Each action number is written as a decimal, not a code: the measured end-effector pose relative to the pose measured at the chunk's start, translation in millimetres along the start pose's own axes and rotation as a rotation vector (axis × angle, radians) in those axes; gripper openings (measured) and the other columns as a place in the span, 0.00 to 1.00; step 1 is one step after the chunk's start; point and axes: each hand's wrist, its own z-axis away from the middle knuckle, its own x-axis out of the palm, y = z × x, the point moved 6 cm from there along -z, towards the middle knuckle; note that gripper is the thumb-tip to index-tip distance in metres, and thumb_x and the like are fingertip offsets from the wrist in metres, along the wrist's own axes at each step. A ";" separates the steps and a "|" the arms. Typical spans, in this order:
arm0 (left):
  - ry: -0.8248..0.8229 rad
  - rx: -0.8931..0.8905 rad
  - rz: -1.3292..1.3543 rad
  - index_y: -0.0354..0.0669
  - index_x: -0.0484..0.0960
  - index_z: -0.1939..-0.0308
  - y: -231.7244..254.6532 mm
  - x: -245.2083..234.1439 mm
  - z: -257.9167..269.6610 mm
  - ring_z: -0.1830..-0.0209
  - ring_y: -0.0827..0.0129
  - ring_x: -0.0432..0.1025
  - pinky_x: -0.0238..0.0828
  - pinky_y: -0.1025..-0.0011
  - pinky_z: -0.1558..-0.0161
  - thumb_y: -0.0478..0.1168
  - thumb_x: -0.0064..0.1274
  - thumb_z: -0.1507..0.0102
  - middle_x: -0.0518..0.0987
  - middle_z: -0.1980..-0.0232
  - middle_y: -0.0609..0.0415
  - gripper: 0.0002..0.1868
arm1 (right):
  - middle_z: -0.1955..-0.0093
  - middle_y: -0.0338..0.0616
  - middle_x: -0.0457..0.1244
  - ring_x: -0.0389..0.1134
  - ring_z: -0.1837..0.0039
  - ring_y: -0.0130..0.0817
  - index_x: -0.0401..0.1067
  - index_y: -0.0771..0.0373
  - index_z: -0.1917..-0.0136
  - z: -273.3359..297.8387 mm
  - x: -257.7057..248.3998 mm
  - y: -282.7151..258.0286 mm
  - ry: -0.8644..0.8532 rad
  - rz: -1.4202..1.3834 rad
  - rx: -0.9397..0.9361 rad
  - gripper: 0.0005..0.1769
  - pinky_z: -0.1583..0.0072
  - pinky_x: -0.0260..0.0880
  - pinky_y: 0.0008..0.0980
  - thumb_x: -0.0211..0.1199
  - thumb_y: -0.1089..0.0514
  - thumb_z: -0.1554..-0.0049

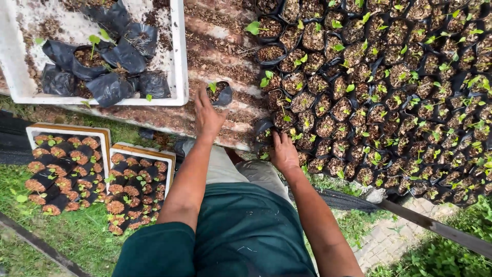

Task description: Moving small seedling bags from a corrugated nursery bed into white plastic trays for transport or organization.

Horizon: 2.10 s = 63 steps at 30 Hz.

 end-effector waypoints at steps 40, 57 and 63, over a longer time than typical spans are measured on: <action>-0.438 0.024 0.162 0.26 0.63 0.27 2.7 120.3 21.0 0.65 0.50 0.79 0.71 0.62 0.74 0.47 0.37 0.26 0.82 0.56 0.33 0.31 | 0.36 0.48 0.52 0.58 0.32 0.51 0.49 0.56 0.18 -27.2 -47.4 -19.0 0.061 0.084 -0.014 0.51 0.37 0.70 0.51 0.67 0.43 0.47; 0.505 -0.362 0.441 0.47 0.60 0.37 -242.3 -144.4 -67.9 0.54 0.44 0.77 0.71 0.46 0.57 0.49 0.43 0.25 0.78 0.53 0.37 0.17 | 0.40 0.51 0.57 0.65 0.36 0.57 0.58 0.52 0.22 57.5 -63.8 -48.5 0.278 -0.357 0.063 0.40 0.38 0.70 0.53 0.65 0.48 0.45; 0.441 0.123 0.176 0.45 0.67 0.50 -149.1 -200.7 -13.8 0.53 0.32 0.70 0.73 0.48 0.62 0.36 0.50 0.27 0.65 0.43 0.38 0.07 | 0.40 0.48 0.58 0.66 0.37 0.53 0.60 0.49 0.23 77.8 -69.0 -66.2 0.232 -0.398 0.185 0.37 0.41 0.73 0.51 0.65 0.48 0.44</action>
